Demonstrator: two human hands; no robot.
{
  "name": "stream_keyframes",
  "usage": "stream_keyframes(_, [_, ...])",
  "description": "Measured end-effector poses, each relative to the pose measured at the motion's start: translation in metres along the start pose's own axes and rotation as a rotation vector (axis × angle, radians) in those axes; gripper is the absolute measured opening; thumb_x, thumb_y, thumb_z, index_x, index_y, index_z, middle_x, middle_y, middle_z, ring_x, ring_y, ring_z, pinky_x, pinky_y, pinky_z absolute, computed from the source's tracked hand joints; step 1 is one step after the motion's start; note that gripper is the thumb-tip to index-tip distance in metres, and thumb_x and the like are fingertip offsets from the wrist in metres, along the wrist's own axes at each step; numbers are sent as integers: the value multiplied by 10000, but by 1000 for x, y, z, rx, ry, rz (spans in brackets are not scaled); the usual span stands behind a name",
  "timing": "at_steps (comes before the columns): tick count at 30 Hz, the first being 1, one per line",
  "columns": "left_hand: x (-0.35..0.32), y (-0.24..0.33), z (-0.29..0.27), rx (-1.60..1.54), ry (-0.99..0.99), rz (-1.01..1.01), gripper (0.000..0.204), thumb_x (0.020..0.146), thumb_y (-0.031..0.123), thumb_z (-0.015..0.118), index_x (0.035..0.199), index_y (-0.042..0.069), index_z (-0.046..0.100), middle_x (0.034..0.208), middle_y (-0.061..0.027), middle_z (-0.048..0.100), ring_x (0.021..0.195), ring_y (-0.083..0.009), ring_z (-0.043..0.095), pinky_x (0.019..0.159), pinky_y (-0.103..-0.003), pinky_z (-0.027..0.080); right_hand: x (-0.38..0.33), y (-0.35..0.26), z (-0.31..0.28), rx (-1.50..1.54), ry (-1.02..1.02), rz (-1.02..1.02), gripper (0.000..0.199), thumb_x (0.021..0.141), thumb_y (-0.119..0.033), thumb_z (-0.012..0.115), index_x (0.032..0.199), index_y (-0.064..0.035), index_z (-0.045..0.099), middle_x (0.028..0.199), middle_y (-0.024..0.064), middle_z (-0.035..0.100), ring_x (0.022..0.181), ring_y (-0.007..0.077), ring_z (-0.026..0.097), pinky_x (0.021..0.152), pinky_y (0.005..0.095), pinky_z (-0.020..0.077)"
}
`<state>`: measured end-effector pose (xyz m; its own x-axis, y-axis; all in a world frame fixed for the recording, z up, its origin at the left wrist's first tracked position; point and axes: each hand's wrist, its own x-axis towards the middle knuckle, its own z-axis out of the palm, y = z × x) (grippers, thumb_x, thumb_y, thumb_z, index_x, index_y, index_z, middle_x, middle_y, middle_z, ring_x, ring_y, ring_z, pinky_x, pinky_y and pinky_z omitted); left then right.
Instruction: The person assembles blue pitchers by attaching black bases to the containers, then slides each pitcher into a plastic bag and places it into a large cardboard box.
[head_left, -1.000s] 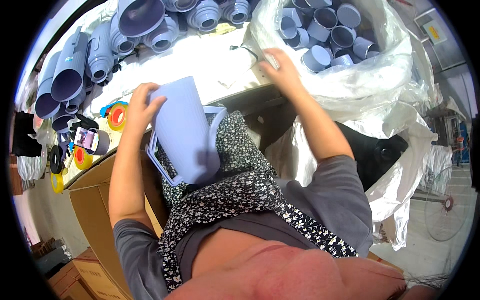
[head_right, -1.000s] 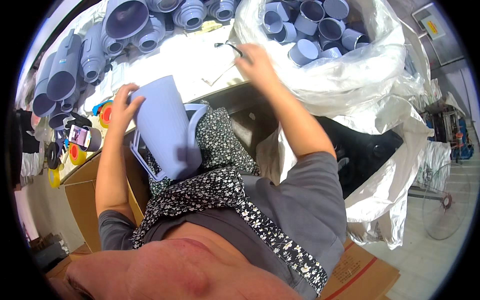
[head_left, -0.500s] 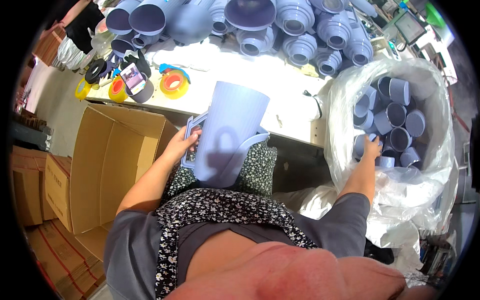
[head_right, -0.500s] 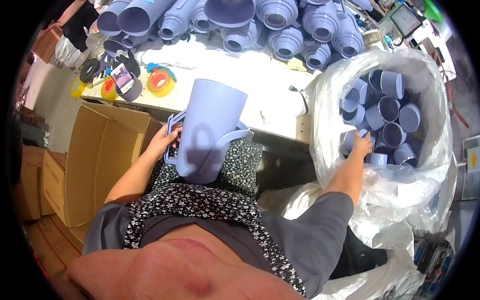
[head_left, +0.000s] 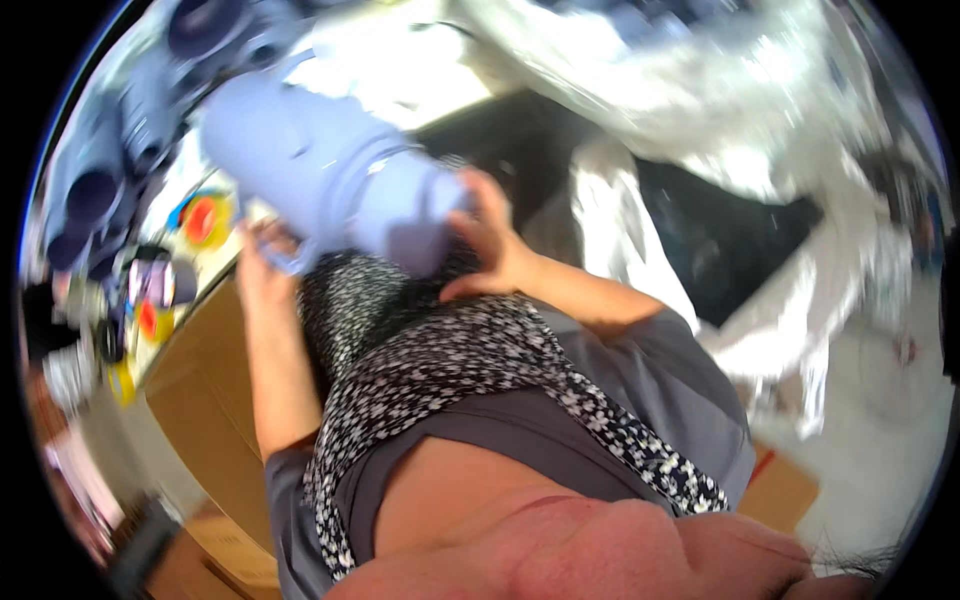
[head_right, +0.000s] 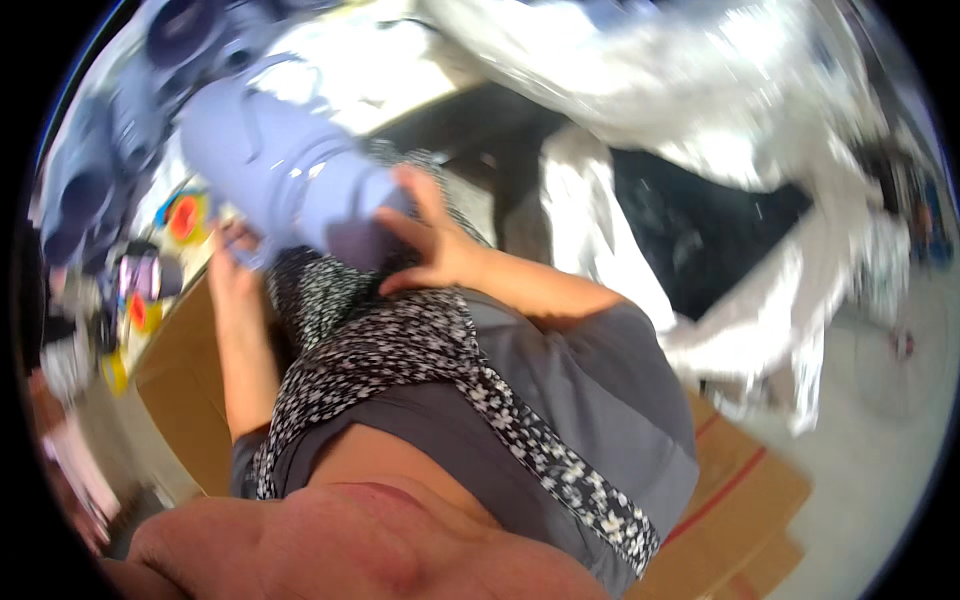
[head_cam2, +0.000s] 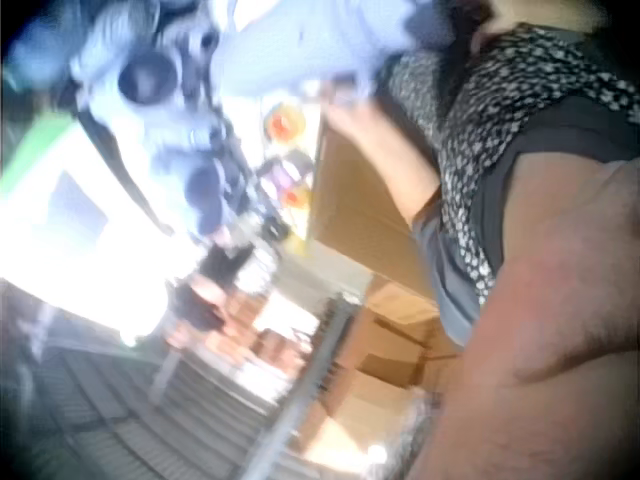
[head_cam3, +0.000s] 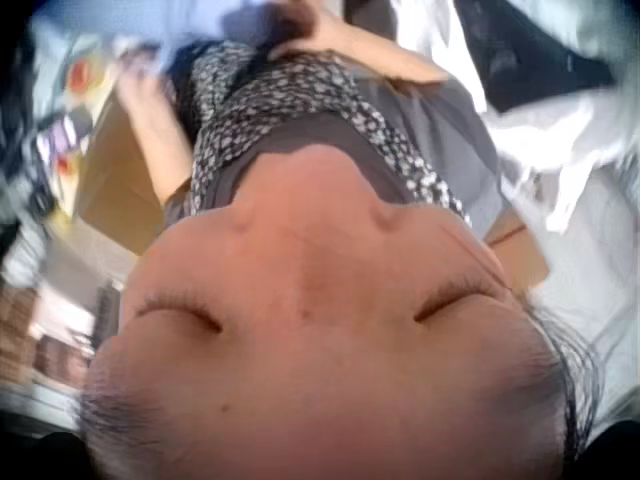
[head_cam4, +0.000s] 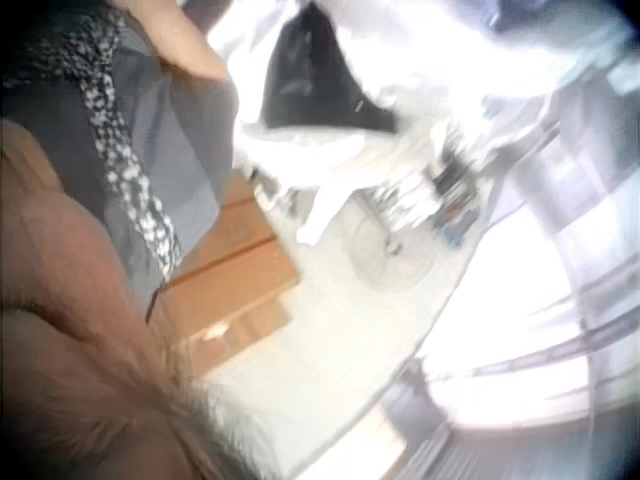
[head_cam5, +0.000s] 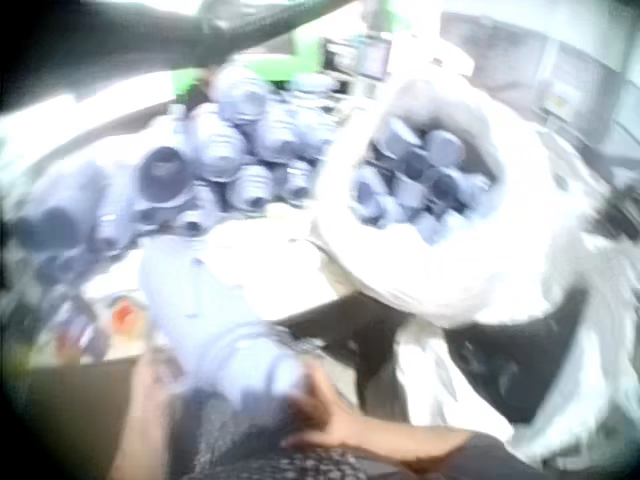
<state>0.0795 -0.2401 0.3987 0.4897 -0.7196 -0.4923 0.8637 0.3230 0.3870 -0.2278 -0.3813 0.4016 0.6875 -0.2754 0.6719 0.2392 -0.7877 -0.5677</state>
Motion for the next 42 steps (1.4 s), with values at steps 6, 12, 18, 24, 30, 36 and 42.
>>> stream_keyframes(6, [-18, 22, -28, 1059, -192, 443, 282, 920, 255, 550, 1100, 68, 441, 1114, -112, 543, 521, -86, 462, 466, -187, 387, -34, 16, -71, -306, -117, 439, 539, 776, -279, 695, 1206, -2, 523, 1217, 124, 546, 1127, 303, 495, 965, 401, 384])
stream_keyframes(12, [-24, -19, -8, 1110, -390, 360, 232, 938, 213, 509, 1076, 42, 436, 1143, -172, 546, 528, -87, 462, 453, -199, 383, -130, 111, -201, -844, 127, 1318, 578, 730, -441, 678, 1115, -19, 589, 1093, 202, 608, 1025, 355, 578, 878, 393, 448])
stream_keyframes(18, [-9, -11, -4, 1045, -331, 328, 311, 909, 220, 563, 1076, 1, 418, 1210, -191, 501, 541, -85, 463, 471, -185, 391, -158, 202, -157, -688, -158, 1733, 621, 687, -447, 695, 1127, -21, 593, 1118, 179, 613, 1078, 299, 574, 915, 374, 443])
stream_keyframes(24, [-12, -9, -8, 1058, -285, 292, 313, 918, 238, 552, 1103, 23, 420, 819, -67, 505, 533, -103, 461, 470, -211, 387, -165, 179, -149, -309, 80, 1468, 392, 734, -227, 621, 1070, -24, 626, 1020, 164, 653, 917, 271, 635, 820, 343, 475])
stream_keyframes(30, [-2, -14, -10, 1044, -271, 328, 311, 919, 231, 549, 1118, 28, 423, 751, -39, 492, 514, -100, 445, 465, -207, 382, -156, 84, -118, -60, 149, 1392, 345, 794, -82, 553, 1133, -36, 600, 862, 46, 638, 755, 101, 555, 704, 267, 462])
stream_keyframes(36, [5, -10, -6, 1058, -338, 320, 309, 917, 238, 553, 1108, 31, 425, 822, -55, 501, 508, -96, 438, 454, -205, 363, -192, 55, -76, 212, 109, 1367, 323, 846, -161, 573, 1140, -27, 578, 897, 46, 636, 797, 109, 564, 739, 252, 452])
stream_keyframes(42, [-10, 5, -13, 1079, -386, 298, 348, 904, 273, 575, 1097, 30, 417, 834, -60, 510, 544, -93, 454, 484, -199, 375, -166, 108, -144, 290, 961, 1367, 433, 861, -315, 606, 1180, -57, 467, 824, 58, 534, 618, 118, 517, 447, 254, 457])
